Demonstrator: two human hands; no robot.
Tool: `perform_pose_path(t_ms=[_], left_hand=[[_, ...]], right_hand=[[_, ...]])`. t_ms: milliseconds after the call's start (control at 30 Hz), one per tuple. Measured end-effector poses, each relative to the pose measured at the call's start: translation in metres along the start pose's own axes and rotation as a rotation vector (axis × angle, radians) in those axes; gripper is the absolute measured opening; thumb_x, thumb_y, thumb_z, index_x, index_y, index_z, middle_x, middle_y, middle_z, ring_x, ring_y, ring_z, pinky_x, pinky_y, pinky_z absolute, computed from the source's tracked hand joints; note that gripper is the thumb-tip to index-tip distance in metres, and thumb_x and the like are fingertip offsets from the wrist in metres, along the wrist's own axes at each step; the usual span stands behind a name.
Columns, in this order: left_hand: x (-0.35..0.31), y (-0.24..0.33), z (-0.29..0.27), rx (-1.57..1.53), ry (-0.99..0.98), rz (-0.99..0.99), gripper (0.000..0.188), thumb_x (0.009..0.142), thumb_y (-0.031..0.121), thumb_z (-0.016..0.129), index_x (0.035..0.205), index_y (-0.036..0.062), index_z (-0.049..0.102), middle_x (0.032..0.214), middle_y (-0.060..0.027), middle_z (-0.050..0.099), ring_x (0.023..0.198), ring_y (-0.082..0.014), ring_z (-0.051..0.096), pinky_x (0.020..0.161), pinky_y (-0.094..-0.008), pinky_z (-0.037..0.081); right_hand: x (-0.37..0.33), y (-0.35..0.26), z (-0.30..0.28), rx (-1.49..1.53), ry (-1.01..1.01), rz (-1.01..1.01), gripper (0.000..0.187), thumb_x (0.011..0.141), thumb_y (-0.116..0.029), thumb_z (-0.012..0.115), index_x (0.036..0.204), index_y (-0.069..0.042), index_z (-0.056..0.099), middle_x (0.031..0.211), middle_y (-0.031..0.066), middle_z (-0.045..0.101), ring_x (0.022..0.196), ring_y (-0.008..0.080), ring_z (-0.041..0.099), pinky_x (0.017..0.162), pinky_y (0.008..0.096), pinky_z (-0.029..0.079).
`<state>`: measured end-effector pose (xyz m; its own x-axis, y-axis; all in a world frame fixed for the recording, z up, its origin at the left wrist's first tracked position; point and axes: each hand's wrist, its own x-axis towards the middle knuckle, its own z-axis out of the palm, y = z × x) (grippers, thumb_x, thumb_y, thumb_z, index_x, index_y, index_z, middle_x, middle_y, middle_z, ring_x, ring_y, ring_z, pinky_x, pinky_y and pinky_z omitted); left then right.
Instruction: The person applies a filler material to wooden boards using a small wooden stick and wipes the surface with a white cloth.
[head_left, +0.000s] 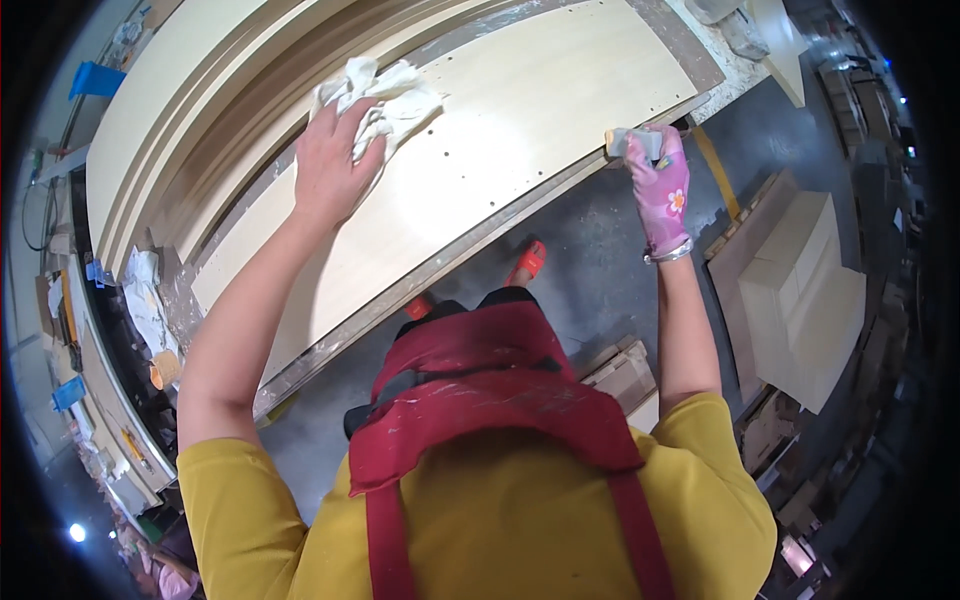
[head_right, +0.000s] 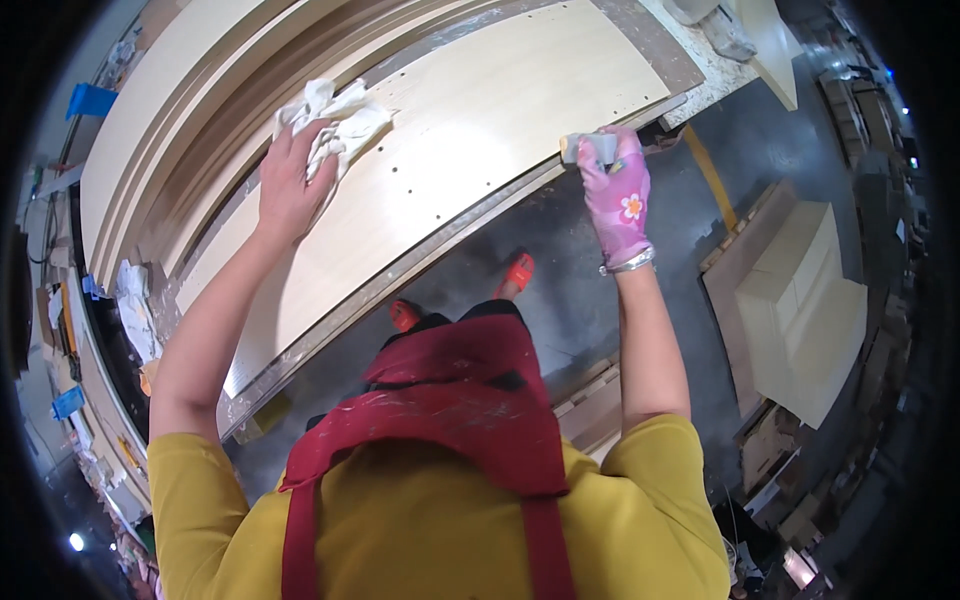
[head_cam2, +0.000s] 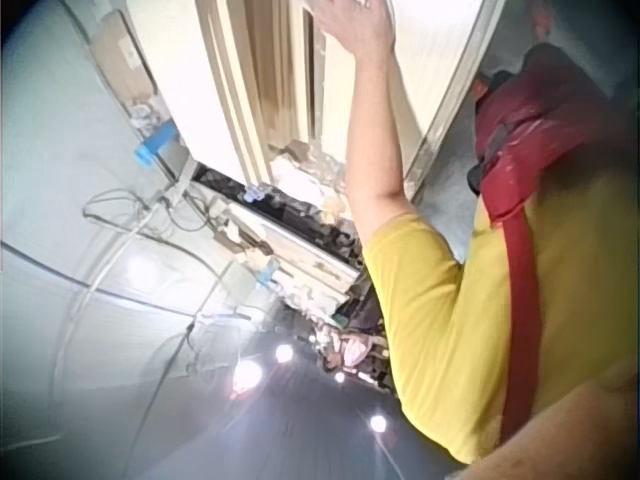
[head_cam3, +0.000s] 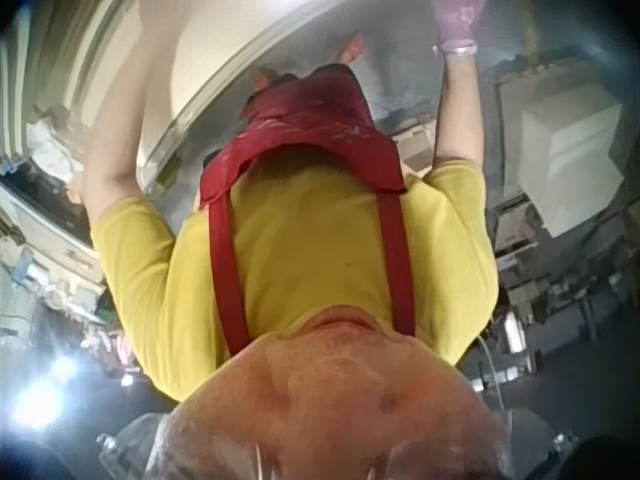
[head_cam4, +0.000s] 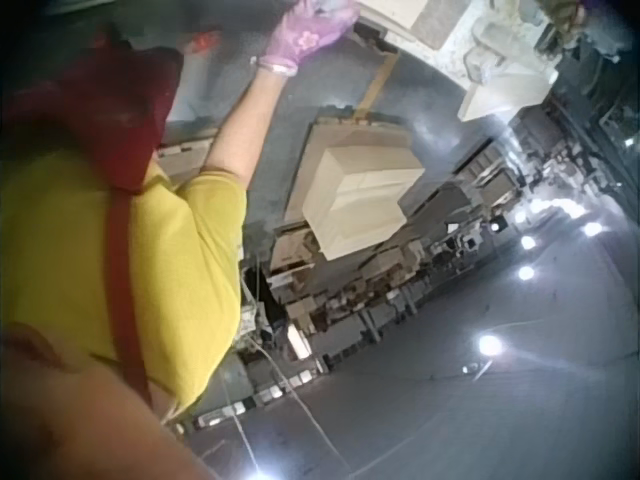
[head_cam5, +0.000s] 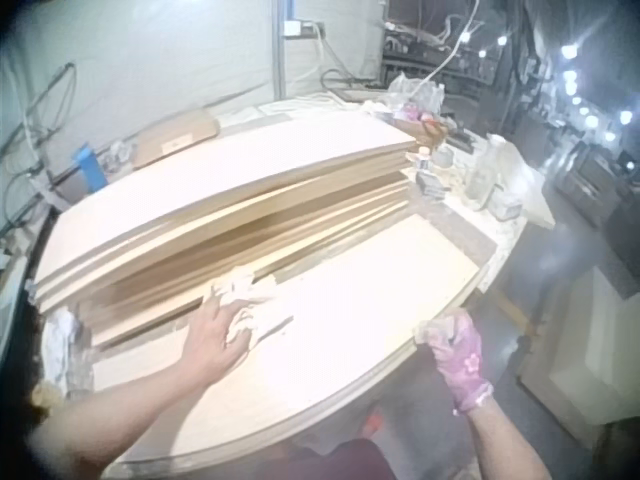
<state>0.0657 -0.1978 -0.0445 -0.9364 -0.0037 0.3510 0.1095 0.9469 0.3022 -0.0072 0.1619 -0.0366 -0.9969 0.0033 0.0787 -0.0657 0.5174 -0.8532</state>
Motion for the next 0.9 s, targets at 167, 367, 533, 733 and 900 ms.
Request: perform_pose_path(t_ms=[167,367,533,733,900], left_hand=[[-0.006,-0.011,0.003,-0.082,-0.030,-0.041,0.045,0.084,0.036,0.056,0.123,0.0138,0.053,0.116,-0.0194,0.053,0.112,-0.0348,0.048,0.089,-0.0457,0.038],[-0.007,-0.015,0.010,-0.142,0.111,0.017,0.038,0.084,0.032,0.057,0.118,0.0143,0.056,0.101,-0.0165,0.054,0.097,-0.0350,0.052,0.083,-0.0442,0.041],[-0.033,-0.051,-0.051,-0.245,0.043,-0.035,0.035,0.079,0.022,0.056,0.113,0.0134,0.058,0.100,-0.0145,0.054,0.093,-0.0330,0.054,0.079,-0.0408,0.045],[-0.125,-0.105,-0.164,0.068,-0.635,-0.488,0.050,0.079,0.039,0.066,0.116,0.0076,0.055,0.114,-0.0146,0.056,0.107,-0.0307,0.055,0.089,-0.0379,0.045],[-0.143,-0.126,-0.167,0.066,-0.720,-0.457,0.063,0.072,0.035,0.073,0.122,0.0066,0.047,0.117,-0.0154,0.055,0.112,-0.0331,0.051,0.094,-0.0389,0.041]], right_hand=[[-0.103,-0.055,0.073,-0.181,-0.064,-0.417,0.037,0.085,-0.024,0.063,0.110,0.000,0.052,0.091,0.0177,0.059,0.075,0.0325,0.061,0.068,0.0381,0.050],[-0.214,-0.122,0.152,-0.019,-0.549,-0.400,0.037,0.081,-0.027,0.064,0.108,-0.005,0.053,0.099,0.0162,0.057,0.078,0.0334,0.061,0.066,0.0409,0.050],[-0.162,-0.121,0.111,-0.038,-0.214,-0.186,0.037,0.083,-0.029,0.064,0.106,-0.003,0.054,0.088,0.0171,0.061,0.077,0.0313,0.064,0.068,0.0403,0.052],[-0.154,-0.099,0.114,-0.179,-0.222,-0.256,0.037,0.082,-0.028,0.067,0.105,-0.003,0.053,0.085,0.0163,0.061,0.072,0.0314,0.064,0.063,0.0387,0.052],[-0.223,-0.131,0.179,-0.067,-0.616,-0.526,0.034,0.077,-0.025,0.069,0.101,-0.007,0.052,0.083,0.0127,0.056,0.065,0.0314,0.063,0.056,0.0381,0.052]])
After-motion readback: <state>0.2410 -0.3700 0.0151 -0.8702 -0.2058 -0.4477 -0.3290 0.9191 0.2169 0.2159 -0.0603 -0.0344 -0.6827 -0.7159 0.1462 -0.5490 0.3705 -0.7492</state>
